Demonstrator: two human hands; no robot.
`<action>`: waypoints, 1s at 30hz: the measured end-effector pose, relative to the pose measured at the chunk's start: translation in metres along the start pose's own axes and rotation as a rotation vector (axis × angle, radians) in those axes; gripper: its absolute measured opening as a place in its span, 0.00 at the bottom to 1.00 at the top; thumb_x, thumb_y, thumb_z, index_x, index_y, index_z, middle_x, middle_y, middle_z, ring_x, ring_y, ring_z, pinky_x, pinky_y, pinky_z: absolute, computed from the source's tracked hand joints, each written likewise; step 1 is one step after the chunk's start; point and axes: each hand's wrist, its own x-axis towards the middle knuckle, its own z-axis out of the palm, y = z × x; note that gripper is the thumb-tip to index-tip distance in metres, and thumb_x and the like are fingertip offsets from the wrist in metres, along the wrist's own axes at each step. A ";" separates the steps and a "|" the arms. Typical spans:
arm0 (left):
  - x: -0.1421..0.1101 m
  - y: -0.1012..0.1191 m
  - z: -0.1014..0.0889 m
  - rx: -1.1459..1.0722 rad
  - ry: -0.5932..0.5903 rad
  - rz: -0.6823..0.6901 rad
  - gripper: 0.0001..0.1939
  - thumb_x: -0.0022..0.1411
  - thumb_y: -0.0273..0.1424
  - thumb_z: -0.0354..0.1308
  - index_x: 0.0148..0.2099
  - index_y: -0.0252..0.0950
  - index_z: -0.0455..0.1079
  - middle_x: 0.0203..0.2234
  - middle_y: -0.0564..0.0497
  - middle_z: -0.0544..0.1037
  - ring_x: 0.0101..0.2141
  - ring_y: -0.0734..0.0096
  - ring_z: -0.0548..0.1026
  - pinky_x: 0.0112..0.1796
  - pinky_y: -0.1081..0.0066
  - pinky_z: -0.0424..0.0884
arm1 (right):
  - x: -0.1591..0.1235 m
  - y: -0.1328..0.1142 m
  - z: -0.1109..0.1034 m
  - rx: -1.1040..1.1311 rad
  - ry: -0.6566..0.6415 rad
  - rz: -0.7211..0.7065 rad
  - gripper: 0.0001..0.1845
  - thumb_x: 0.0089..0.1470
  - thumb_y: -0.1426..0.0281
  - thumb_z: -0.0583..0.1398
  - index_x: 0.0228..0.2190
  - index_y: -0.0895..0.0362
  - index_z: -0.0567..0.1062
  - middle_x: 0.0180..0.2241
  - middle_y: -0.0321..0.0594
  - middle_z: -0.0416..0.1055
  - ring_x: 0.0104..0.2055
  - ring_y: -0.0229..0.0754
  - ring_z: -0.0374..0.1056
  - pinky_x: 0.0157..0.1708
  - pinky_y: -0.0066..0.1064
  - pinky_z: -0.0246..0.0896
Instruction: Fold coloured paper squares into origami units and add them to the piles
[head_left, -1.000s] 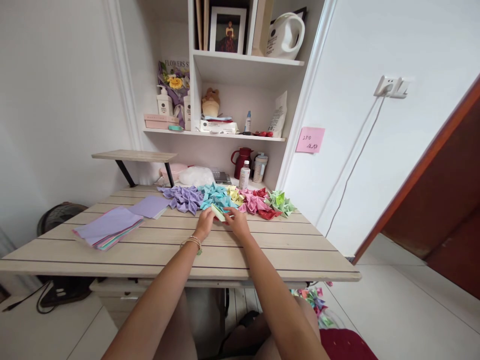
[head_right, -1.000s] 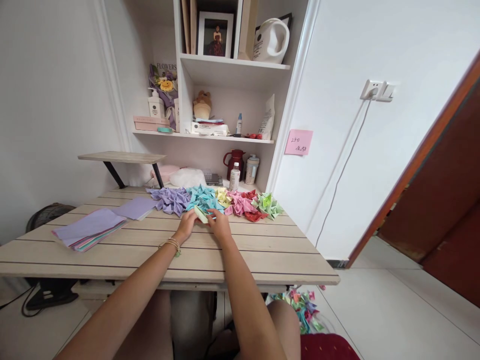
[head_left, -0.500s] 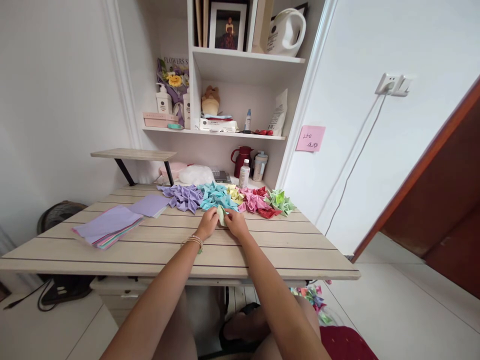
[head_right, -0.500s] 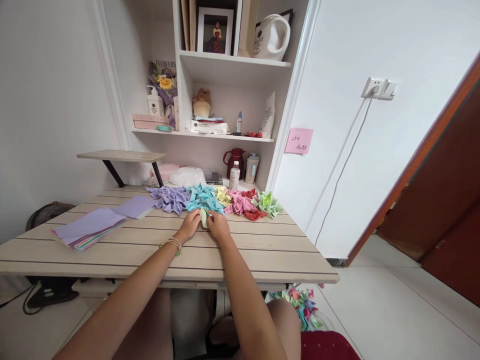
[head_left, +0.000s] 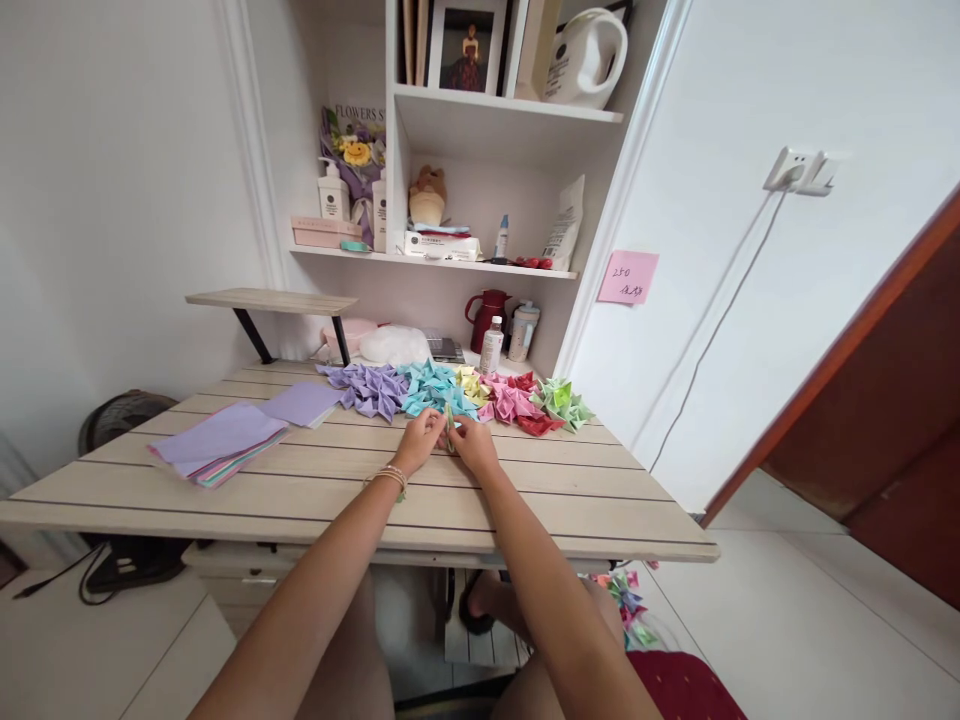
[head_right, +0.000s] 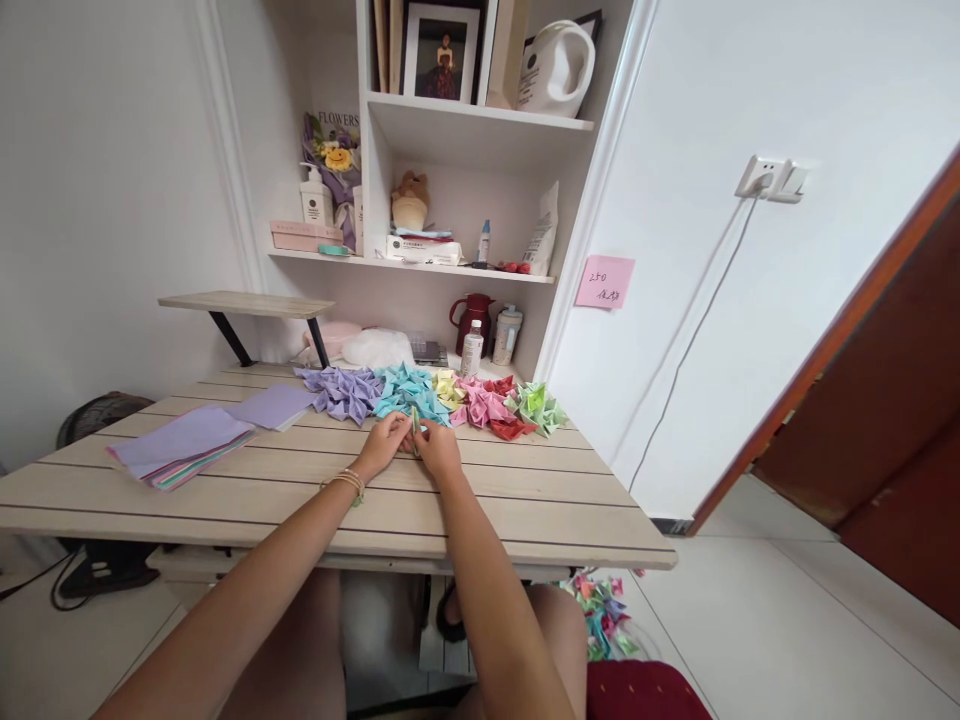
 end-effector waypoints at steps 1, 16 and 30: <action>0.000 0.000 0.001 0.001 -0.010 -0.003 0.12 0.53 0.40 0.58 0.33 0.37 0.65 0.17 0.55 0.72 0.17 0.71 0.72 0.19 0.74 0.64 | 0.000 0.000 0.000 -0.014 0.000 -0.002 0.13 0.49 0.69 0.55 0.35 0.54 0.78 0.18 0.35 0.71 0.20 0.38 0.61 0.25 0.25 0.52; -0.002 -0.001 0.000 0.223 -0.003 0.022 0.12 0.52 0.28 0.57 0.41 0.37 0.66 0.20 0.55 0.75 0.21 0.71 0.73 0.25 0.73 0.65 | -0.004 -0.008 -0.001 -0.304 -0.011 0.016 0.17 0.54 0.70 0.54 0.46 0.54 0.72 0.30 0.41 0.76 0.32 0.42 0.70 0.31 0.27 0.57; -0.001 0.006 -0.001 0.305 0.180 0.010 0.04 0.50 0.22 0.55 0.27 0.35 0.68 0.14 0.57 0.66 0.18 0.72 0.65 0.23 0.73 0.55 | -0.008 -0.019 0.003 -0.223 -0.075 -0.034 0.19 0.52 0.71 0.55 0.46 0.52 0.73 0.36 0.47 0.75 0.35 0.47 0.69 0.36 0.33 0.59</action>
